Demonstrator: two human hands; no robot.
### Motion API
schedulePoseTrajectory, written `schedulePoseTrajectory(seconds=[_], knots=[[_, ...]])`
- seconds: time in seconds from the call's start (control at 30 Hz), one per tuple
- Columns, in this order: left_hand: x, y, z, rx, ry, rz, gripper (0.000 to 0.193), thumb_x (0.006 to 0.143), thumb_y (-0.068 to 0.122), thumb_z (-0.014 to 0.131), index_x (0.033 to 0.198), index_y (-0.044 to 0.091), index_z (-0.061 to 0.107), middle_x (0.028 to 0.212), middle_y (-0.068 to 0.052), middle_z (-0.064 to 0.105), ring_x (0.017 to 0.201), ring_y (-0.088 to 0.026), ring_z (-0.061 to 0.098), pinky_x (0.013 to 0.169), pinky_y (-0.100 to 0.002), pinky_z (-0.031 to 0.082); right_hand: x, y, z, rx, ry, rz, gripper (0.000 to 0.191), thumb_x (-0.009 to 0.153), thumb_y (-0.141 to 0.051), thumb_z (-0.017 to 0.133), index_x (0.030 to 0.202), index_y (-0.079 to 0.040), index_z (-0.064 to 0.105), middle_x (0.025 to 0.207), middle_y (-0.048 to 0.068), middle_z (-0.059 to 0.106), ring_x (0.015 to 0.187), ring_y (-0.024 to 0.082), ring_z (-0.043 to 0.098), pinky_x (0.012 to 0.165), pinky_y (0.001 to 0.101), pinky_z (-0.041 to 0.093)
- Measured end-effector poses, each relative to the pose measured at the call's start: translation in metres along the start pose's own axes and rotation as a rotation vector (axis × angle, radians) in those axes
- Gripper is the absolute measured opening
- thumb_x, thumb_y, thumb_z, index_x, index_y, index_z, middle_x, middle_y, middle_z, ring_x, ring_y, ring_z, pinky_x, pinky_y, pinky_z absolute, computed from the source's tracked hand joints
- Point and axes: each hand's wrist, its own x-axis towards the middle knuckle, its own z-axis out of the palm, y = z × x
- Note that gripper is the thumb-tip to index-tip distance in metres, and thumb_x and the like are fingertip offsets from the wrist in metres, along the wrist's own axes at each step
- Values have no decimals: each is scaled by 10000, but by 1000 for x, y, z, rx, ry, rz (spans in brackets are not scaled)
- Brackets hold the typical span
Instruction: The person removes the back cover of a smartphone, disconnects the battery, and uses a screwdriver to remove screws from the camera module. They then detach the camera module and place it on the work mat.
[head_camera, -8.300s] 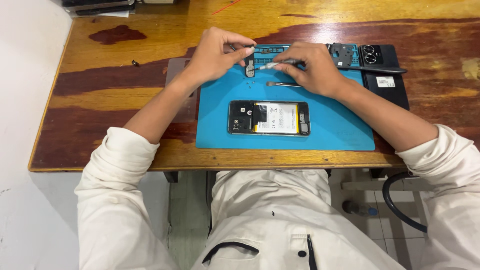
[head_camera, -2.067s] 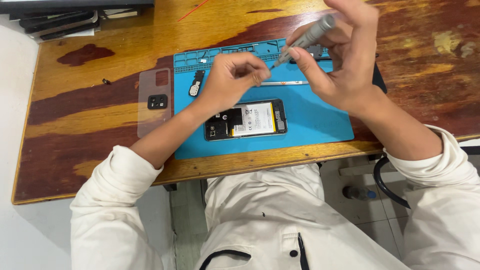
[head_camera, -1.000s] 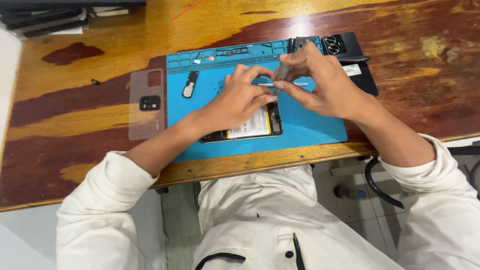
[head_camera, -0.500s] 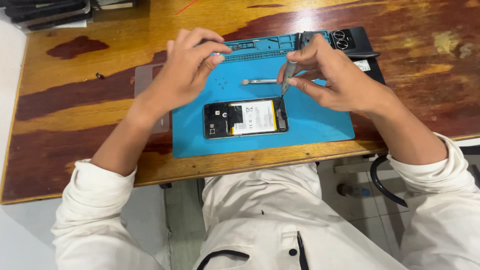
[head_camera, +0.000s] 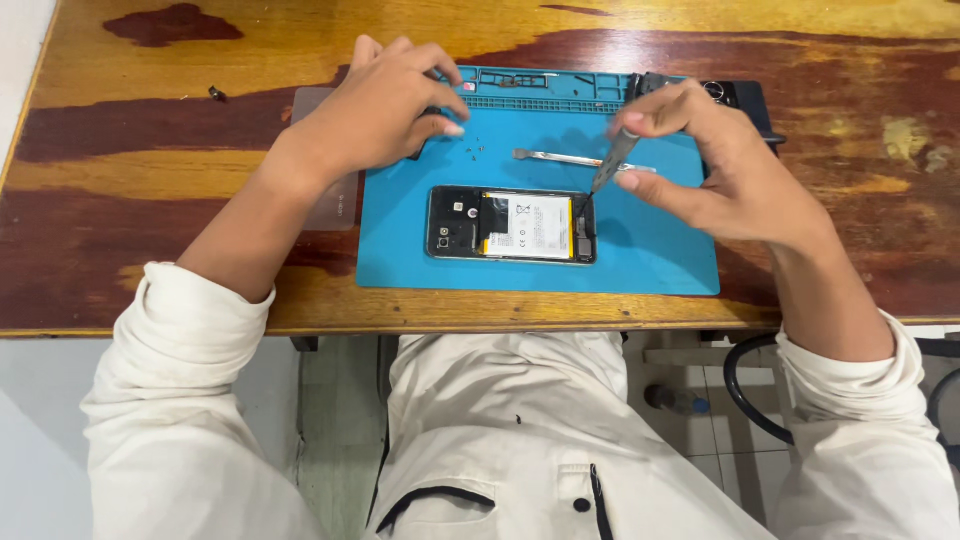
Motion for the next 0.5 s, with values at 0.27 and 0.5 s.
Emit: schedulePoseTrajectory(seconds=[0.27, 0.5], knots=[[17, 3, 6, -173, -52, -94, 135, 855, 297, 831, 955, 207, 842, 1183, -32, 713, 1130, -256, 603, 965, -435, 359, 0, 7, -11, -13, -27, -106, 318, 927, -17, 735, 1180, -68, 549, 1277, 150, 657, 1206, 268, 643, 1015, 393, 518], [20, 20, 13, -83, -52, -117, 109, 893, 233, 799, 966, 152, 802, 1066, -42, 701, 1017, -278, 597, 922, -410, 399, -9, 10, -8, -100, 8, -57, 390, 886, -55, 830, 1157, -39, 549, 1186, 124, 665, 1119, 276, 662, 943, 377, 511]])
